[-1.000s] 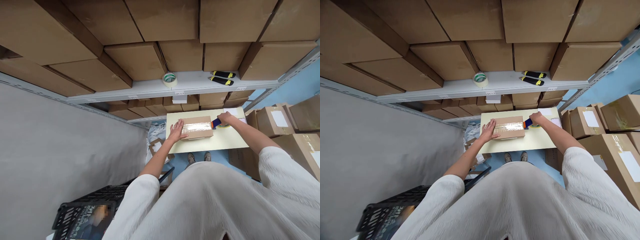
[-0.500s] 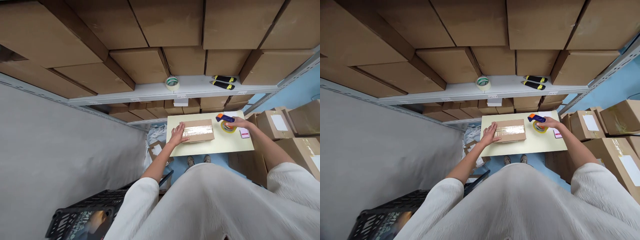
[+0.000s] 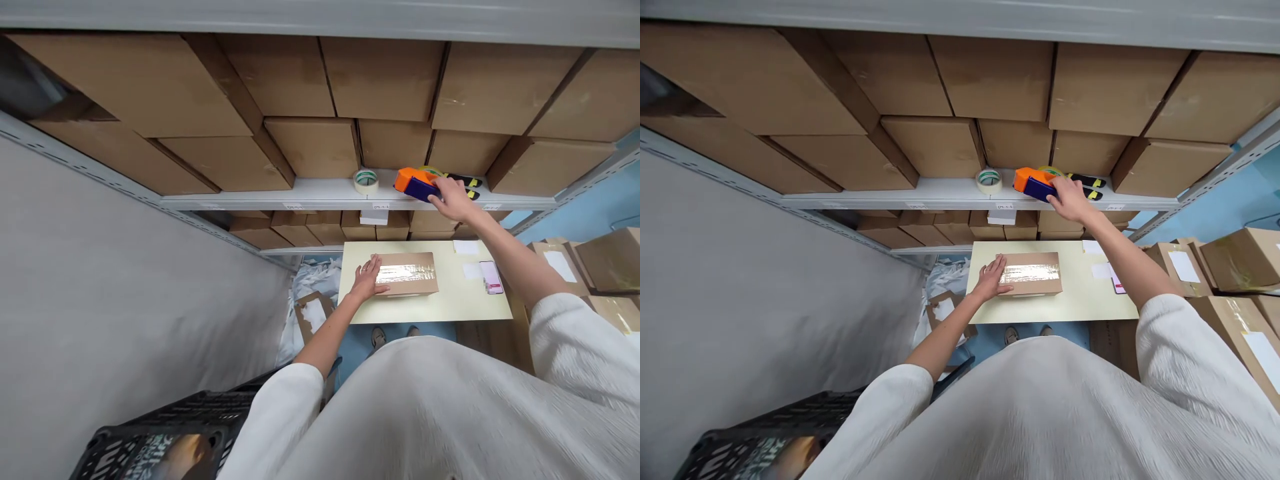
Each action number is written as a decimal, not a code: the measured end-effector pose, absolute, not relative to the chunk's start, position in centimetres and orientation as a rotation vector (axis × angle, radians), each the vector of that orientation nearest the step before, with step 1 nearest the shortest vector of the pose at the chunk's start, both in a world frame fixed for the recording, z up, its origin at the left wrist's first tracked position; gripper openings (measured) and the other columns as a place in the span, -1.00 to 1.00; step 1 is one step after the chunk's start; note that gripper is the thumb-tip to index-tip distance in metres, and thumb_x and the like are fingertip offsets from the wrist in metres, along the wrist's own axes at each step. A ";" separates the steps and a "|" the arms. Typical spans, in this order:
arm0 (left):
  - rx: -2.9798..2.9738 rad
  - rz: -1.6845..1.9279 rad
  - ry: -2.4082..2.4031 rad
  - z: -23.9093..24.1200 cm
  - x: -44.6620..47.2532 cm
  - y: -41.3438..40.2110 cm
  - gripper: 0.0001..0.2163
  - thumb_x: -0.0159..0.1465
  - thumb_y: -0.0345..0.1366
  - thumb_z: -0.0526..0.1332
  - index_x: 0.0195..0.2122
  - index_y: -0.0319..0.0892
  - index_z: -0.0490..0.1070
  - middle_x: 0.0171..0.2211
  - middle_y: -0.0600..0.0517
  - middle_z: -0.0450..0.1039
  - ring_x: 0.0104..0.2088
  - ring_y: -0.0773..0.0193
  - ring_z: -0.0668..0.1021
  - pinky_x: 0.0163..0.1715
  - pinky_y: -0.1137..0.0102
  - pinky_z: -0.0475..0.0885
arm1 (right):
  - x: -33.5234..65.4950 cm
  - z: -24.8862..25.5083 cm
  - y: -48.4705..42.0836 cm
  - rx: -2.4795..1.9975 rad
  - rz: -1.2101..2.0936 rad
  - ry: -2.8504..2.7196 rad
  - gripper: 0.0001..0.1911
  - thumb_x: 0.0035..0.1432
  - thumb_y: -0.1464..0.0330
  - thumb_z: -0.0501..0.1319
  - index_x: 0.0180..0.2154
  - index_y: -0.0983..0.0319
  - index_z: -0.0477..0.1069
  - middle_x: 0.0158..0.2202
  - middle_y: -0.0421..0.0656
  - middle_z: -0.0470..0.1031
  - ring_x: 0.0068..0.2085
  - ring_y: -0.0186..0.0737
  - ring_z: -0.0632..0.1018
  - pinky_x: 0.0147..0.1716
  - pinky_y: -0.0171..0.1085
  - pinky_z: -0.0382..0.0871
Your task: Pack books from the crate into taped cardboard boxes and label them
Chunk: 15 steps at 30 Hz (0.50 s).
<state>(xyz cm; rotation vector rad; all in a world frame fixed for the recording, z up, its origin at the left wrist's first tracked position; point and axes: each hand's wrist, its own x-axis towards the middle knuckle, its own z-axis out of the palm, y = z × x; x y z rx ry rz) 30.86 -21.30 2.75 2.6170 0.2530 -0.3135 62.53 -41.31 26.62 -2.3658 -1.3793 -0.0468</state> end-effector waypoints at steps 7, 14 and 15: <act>2.598 -0.314 0.240 3.1 30.6 -21.5 0.03 0.38 0.26 0.30 0.68 0.02 -0.24 0.68 -0.22 -0.33 0.63 -0.30 0.03 0.55 -0.22 -0.06 | 65.1 22.7 -34.9 -2.576 -0.176 -1.453 -0.40 0.47 0.16 0.03 0.37 0.34 0.25 0.29 0.32 0.43 0.24 0.41 0.34 0.23 0.38 0.10; 2.607 -0.270 0.204 3.3 30.4 -21.5 -0.01 0.38 0.18 0.33 0.67 -0.05 -0.13 0.67 -0.24 -0.26 0.64 -0.30 -0.04 0.56 -0.28 -0.13 | 63.7 21.5 -35.1 -2.588 -0.296 -1.325 -0.26 0.40 0.21 0.11 0.50 0.35 0.14 0.43 0.29 0.25 0.35 0.49 0.23 0.32 0.44 0.02; 2.614 -0.258 0.206 3.3 30.4 -21.5 -0.02 0.37 0.16 0.34 0.66 -0.06 -0.11 0.67 -0.24 -0.24 0.64 -0.29 -0.07 0.56 -0.29 -0.16 | 62.3 20.9 -35.7 -2.577 -0.331 -1.292 -0.25 0.41 0.22 0.09 0.52 0.33 0.10 0.46 0.28 0.21 0.38 0.50 0.21 0.32 0.45 0.02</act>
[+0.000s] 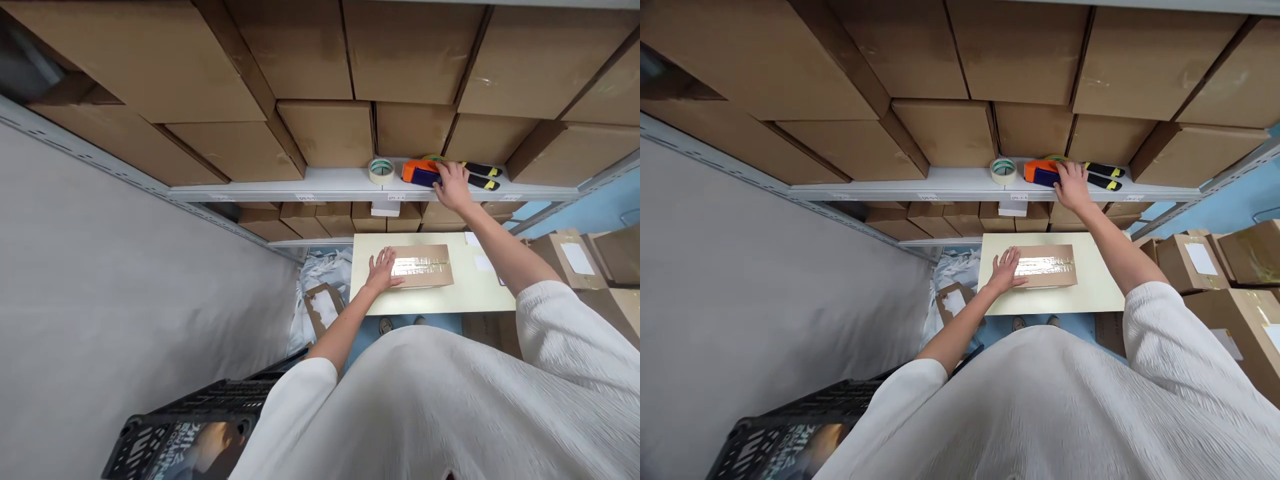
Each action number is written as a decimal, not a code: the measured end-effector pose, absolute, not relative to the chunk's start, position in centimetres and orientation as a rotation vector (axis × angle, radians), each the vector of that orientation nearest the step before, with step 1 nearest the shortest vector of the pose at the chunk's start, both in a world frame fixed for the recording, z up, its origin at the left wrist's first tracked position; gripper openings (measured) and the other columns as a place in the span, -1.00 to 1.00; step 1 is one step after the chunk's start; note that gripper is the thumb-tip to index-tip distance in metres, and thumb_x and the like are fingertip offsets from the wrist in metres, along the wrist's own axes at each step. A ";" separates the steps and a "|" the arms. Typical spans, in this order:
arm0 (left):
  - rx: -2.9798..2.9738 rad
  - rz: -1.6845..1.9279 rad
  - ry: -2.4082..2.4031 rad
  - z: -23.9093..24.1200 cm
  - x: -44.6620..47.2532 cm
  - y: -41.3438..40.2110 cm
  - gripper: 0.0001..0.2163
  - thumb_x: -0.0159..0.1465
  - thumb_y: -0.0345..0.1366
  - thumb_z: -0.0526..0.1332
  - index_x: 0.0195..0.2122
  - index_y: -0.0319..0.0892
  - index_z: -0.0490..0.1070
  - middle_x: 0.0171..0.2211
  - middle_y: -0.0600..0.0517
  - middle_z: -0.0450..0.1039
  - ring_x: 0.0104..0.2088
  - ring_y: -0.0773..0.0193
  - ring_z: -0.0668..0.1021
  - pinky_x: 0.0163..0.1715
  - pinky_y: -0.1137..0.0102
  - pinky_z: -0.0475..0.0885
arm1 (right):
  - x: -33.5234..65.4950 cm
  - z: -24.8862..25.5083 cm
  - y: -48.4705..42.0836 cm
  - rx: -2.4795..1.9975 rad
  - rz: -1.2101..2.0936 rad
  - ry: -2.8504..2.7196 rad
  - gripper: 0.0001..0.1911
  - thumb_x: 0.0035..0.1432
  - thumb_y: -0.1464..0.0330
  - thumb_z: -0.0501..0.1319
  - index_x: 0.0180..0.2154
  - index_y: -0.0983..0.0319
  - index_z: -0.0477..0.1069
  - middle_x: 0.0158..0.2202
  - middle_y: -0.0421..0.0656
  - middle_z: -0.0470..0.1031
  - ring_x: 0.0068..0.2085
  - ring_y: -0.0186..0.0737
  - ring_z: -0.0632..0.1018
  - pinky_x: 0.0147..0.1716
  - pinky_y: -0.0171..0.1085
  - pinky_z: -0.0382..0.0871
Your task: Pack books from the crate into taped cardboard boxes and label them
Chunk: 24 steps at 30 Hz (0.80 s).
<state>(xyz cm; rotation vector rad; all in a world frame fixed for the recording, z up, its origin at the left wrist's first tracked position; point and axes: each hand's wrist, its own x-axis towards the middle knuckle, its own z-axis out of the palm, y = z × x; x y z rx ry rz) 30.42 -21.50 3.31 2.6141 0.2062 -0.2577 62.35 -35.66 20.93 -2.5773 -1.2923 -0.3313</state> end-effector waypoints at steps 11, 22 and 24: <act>2.613 -0.188 -0.162 3.5 31.1 -25.5 -0.19 0.52 0.08 0.11 0.65 -0.21 -0.10 0.67 -0.24 -0.19 0.66 -0.08 -0.09 0.62 -0.09 -0.18 | 41.2 5.8 -46.5 -2.584 0.422 -1.352 -0.27 0.58 0.06 -0.05 0.57 0.29 0.14 0.64 0.18 0.00 0.62 0.21 0.04 0.52 0.21 -0.02; 2.698 -0.263 0.141 3.3 31.0 -26.9 0.04 0.43 0.32 0.13 0.66 -0.32 -0.21 0.66 -0.38 -0.28 0.65 -0.27 -0.19 0.60 -0.19 -0.20 | 42.1 4.0 -49.8 -2.563 0.404 -1.302 -0.15 0.56 0.04 -0.02 0.63 0.38 -0.08 0.65 0.18 -0.11 0.65 0.16 -0.02 0.59 0.21 -0.10; 2.689 -0.244 0.146 3.8 31.7 -27.6 -0.04 0.47 0.28 0.10 0.67 -0.22 -0.19 0.66 -0.32 -0.23 0.65 -0.26 -0.16 0.59 -0.24 -0.23 | 43.0 4.0 -51.0 -2.526 0.400 -1.270 -0.19 0.57 0.05 -0.04 0.62 0.35 -0.02 0.65 0.16 -0.07 0.64 0.16 0.00 0.58 0.20 -0.06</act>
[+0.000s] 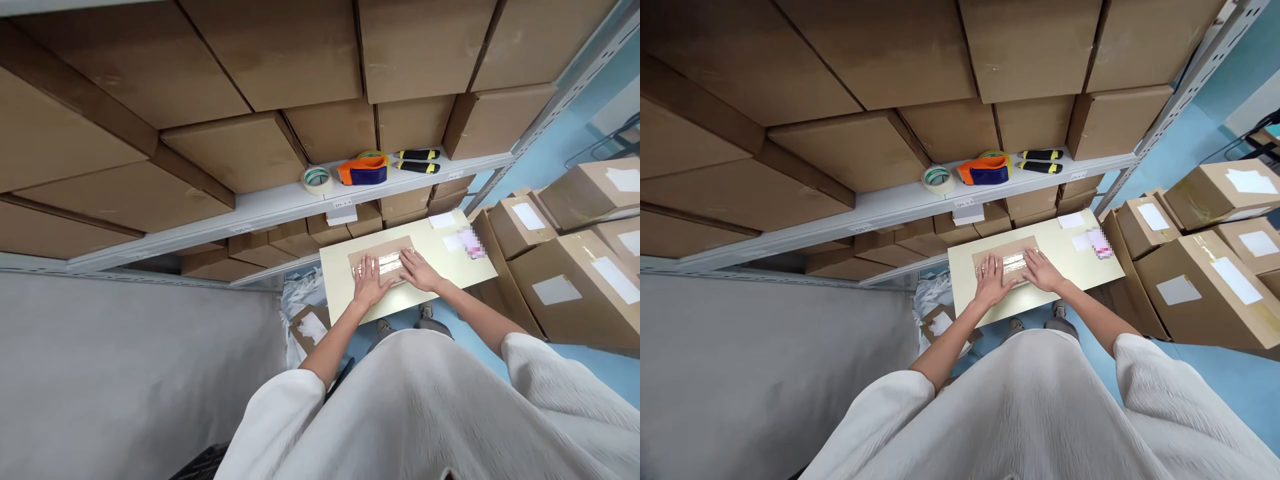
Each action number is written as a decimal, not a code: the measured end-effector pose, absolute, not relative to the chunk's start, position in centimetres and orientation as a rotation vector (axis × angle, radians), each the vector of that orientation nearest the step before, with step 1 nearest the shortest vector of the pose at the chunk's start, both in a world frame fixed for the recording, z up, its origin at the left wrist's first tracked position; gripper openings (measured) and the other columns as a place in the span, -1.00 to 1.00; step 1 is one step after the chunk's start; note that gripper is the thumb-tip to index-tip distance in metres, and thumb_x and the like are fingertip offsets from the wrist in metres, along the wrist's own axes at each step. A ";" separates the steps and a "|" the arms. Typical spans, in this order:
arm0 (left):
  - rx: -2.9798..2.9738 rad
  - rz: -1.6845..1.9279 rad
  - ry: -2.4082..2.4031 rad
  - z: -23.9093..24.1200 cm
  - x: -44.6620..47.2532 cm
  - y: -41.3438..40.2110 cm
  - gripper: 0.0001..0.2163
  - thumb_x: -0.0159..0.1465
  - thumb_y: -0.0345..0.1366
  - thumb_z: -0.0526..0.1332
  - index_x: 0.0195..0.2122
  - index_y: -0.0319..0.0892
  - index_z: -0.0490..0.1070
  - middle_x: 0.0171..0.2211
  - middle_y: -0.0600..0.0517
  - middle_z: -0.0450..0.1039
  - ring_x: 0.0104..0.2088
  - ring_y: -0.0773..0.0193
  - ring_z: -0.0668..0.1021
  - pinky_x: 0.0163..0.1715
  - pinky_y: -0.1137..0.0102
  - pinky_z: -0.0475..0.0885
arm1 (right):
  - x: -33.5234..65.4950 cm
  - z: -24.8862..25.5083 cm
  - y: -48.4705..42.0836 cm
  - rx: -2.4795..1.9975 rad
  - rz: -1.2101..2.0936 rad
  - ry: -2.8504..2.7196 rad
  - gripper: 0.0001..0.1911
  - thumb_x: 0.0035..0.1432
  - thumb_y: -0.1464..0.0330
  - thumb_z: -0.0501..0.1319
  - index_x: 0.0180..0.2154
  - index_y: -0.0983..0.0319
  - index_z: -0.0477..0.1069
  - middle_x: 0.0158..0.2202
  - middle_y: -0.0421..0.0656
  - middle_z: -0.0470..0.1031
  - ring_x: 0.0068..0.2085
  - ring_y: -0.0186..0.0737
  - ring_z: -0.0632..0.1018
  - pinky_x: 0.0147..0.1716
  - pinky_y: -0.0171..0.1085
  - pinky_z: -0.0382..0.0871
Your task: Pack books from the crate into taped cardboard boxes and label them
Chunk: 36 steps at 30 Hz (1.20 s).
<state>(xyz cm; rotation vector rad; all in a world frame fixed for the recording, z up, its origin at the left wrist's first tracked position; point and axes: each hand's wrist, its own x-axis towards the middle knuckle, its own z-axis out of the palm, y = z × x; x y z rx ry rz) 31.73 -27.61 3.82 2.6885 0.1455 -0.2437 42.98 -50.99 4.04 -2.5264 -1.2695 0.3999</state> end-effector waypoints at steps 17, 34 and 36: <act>2.455 -0.201 -0.162 4.0 44.9 -47.1 -0.44 0.57 -0.20 -0.05 0.58 -0.06 0.13 0.59 -0.12 0.15 0.61 0.01 0.16 0.60 -0.07 0.05 | 55.2 -1.7 -68.5 -2.776 0.736 -0.885 -0.39 0.50 0.28 0.01 0.46 0.30 0.34 0.53 0.18 0.26 0.46 0.25 0.34 0.40 0.15 0.23; 2.218 -0.506 0.214 -5.6 49.1 -51.4 -0.48 0.48 -0.27 0.09 0.45 -0.23 0.34 0.49 -0.22 0.33 0.51 -0.04 0.35 0.54 -0.01 0.24 | 57.0 -7.0 -68.3 -2.812 0.977 -0.974 -0.24 0.50 0.23 0.04 0.59 0.35 0.04 0.65 0.24 -0.12 0.58 0.31 0.08 0.44 0.19 0.09; 2.193 -0.505 0.236 -6.1 49.0 -51.4 -0.49 0.47 -0.28 0.11 0.43 -0.21 0.36 0.47 -0.21 0.36 0.51 -0.05 0.36 0.53 -0.04 0.24 | 57.0 -7.1 -68.4 -2.787 0.936 -1.016 -0.26 0.47 0.32 0.06 0.57 0.41 0.08 0.63 0.23 -0.02 0.55 0.28 0.16 0.43 0.13 0.14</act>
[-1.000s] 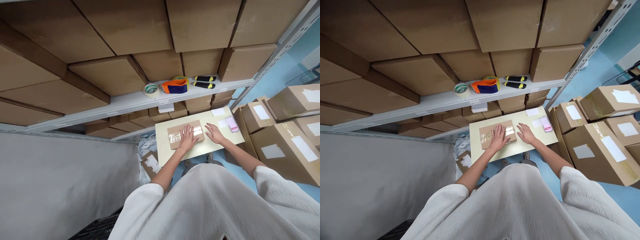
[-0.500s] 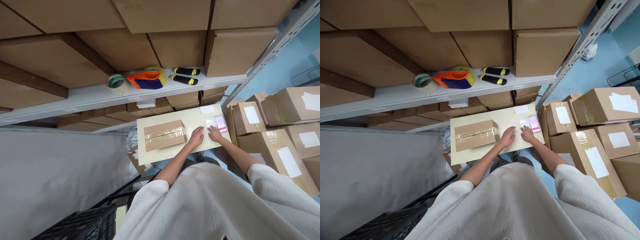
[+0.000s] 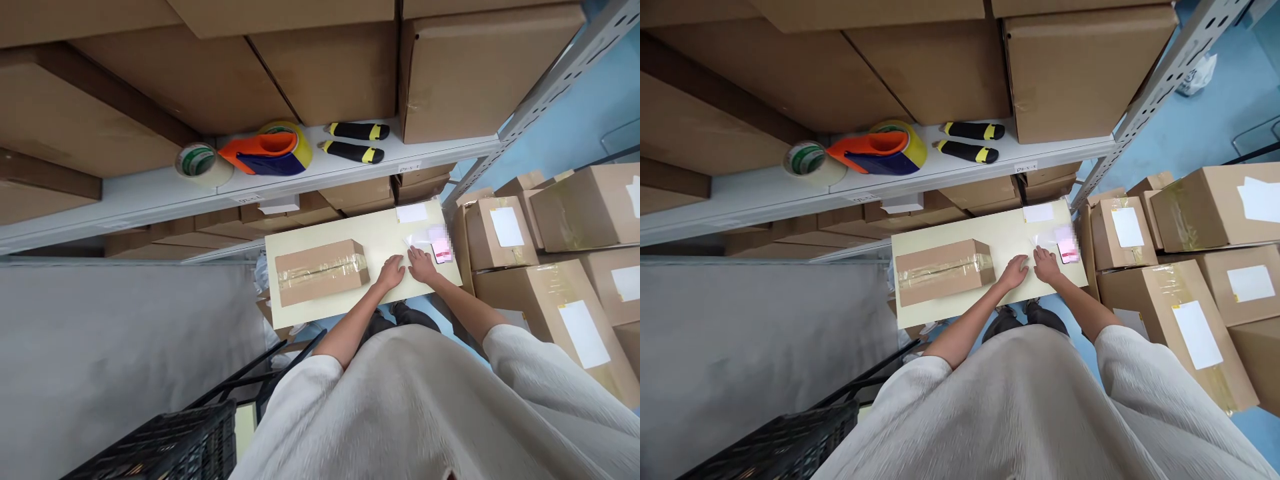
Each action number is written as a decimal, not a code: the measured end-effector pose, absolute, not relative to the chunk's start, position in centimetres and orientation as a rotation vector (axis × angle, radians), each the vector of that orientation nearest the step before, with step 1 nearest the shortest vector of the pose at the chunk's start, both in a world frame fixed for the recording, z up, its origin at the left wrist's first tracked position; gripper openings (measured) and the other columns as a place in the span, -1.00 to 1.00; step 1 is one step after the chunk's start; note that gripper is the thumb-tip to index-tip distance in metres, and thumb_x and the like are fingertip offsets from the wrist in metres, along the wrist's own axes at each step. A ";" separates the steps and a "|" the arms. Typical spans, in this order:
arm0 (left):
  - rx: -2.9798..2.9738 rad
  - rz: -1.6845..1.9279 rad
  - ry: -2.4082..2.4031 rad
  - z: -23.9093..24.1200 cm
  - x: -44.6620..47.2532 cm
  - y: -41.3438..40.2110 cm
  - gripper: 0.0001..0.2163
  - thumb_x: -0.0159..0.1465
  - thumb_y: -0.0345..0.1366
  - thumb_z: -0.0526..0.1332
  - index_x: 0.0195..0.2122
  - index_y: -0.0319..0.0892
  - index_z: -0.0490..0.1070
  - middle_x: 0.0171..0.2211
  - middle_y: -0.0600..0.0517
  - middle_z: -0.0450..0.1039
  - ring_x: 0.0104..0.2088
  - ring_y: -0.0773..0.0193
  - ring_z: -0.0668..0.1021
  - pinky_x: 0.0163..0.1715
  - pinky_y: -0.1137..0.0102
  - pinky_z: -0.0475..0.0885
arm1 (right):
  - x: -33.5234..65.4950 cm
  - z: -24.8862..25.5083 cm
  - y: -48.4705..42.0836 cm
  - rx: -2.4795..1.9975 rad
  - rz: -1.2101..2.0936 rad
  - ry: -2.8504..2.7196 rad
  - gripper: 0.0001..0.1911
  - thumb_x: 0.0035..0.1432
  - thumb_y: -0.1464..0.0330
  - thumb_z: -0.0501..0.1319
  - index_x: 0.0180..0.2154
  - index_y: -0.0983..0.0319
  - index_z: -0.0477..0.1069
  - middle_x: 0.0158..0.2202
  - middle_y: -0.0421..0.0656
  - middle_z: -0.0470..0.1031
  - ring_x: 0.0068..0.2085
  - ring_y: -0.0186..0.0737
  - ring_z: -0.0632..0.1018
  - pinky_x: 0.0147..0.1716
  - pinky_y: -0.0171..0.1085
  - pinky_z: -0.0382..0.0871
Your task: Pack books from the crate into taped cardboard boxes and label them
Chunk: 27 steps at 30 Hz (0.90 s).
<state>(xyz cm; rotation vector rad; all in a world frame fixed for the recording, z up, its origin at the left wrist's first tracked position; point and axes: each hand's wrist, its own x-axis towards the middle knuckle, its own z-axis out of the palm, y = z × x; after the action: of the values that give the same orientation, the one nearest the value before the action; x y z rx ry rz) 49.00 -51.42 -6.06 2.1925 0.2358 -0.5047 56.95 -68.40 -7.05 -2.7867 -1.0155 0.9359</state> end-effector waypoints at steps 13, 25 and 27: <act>1.786 -0.134 0.624 -6.7 51.9 -51.3 -0.48 0.39 -0.39 0.27 0.39 -0.12 0.36 0.38 -0.24 0.43 0.30 -0.05 0.56 0.39 0.01 0.42 | 60.7 -4.7 -68.0 -2.254 0.425 -0.524 -0.69 0.38 0.37 0.09 0.02 0.15 0.55 0.03 -0.03 0.68 -0.02 0.01 0.66 0.06 -0.03 0.54; 1.506 -0.062 0.758 -3.0 55.7 -52.5 -0.77 0.34 -0.42 0.41 -0.03 -0.12 0.46 -0.10 -0.07 0.66 -0.12 0.18 0.70 0.06 0.24 0.56 | 62.5 -3.6 -66.8 -1.826 0.537 -0.228 -0.69 0.10 0.21 0.37 -0.11 0.12 0.45 -0.16 -0.13 0.62 -0.13 -0.11 0.67 -0.03 -0.12 0.62; 1.500 -0.056 0.769 -2.7 55.7 -52.4 -0.76 0.32 -0.43 0.43 -0.05 -0.12 0.46 -0.10 -0.07 0.66 -0.14 0.19 0.70 0.03 0.25 0.57 | 62.5 -3.7 -66.8 -1.795 0.566 -0.234 -0.66 0.09 0.20 0.39 -0.10 0.13 0.47 -0.16 -0.12 0.63 -0.10 -0.09 0.67 -0.01 -0.11 0.61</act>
<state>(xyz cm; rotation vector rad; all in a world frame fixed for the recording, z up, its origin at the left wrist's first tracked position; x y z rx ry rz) 55.74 -52.42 -2.69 1.5005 0.7691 -0.0560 62.46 -66.79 -3.67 -1.7952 -0.2339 0.5664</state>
